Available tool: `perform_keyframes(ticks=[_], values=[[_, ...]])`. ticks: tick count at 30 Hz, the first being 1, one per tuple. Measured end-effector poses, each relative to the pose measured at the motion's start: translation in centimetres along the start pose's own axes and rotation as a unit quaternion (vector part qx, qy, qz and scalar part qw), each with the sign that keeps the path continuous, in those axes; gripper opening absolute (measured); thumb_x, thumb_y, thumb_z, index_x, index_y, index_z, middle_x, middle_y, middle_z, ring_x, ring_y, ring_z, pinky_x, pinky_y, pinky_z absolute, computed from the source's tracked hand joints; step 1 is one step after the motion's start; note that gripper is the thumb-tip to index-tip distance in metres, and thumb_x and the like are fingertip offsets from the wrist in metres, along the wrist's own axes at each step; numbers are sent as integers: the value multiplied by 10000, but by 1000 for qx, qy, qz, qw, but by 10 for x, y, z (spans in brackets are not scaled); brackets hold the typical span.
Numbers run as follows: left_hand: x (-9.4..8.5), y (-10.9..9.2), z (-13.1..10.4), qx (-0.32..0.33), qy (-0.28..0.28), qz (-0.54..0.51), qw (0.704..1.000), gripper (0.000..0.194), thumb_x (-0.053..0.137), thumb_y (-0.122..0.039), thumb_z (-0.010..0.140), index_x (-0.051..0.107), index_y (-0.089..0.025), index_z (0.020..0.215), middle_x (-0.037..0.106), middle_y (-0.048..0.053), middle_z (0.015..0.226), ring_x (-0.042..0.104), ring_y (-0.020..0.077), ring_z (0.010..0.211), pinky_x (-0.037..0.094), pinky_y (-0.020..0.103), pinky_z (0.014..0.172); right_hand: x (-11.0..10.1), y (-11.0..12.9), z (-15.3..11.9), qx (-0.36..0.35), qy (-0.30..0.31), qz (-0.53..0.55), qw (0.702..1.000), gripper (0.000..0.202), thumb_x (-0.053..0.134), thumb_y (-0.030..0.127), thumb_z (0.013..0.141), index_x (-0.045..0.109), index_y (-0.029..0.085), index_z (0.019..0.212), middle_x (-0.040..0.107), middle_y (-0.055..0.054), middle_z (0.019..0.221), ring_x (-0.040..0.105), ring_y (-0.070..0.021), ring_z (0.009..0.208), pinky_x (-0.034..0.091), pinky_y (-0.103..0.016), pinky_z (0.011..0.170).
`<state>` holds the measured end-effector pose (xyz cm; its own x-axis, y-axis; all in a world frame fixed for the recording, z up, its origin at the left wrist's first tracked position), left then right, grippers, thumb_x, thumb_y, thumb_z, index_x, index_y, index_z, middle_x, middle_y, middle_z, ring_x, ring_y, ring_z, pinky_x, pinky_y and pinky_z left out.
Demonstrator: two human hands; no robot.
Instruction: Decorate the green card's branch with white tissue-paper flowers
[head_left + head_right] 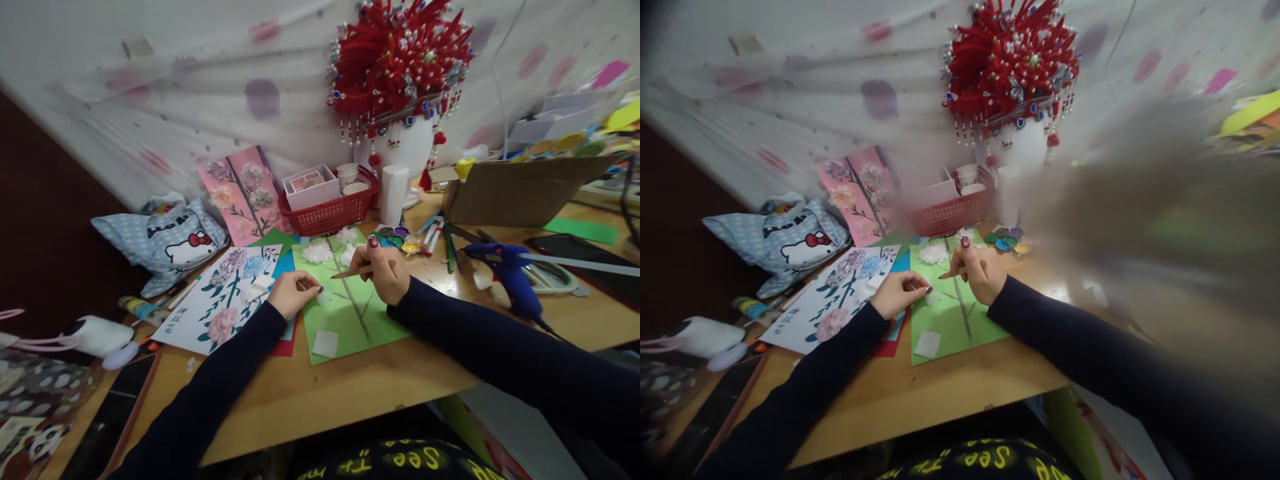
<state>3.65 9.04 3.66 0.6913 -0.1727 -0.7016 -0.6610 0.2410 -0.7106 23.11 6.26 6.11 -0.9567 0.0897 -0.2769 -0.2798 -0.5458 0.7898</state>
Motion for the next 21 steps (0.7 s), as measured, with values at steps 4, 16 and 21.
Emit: perform_keyframes(ticks=[4,16,21], values=[[6,2,3,21,-39,16,999,172,625,-293,685,658,-128,721,628,25,640,466,96,495,363,209,475,11,-8,-4,27,51,-12,998,699,210,591,895,622,136,559,497,-7,419,446,-81,383,361,-220,452],[-13,10,-24,46,-60,265,961,484,581,-342,716,559,-109,1140,585,155,1170,511,292,1103,377,427,957,25,-21,-7,42,85,-41,995,616,258,543,908,613,133,615,538,-8,457,478,-73,388,383,-181,434],[-6,17,-36,17,22,349,937,706,534,-623,710,472,-226,1290,392,96,1414,208,415,1319,115,660,1000,28,-24,-8,61,90,-25,994,587,288,534,902,616,133,628,547,-10,458,488,-76,368,399,-183,411]])
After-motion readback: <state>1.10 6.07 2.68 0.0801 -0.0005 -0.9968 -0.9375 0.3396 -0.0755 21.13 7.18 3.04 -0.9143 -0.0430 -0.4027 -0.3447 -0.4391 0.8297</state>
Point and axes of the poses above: each hand's wrist, its own z-axis towards the middle knuckle, its own x-axis out of the palm, y = z × x, the point moved 2 cm from there along z, towards the middle knuckle
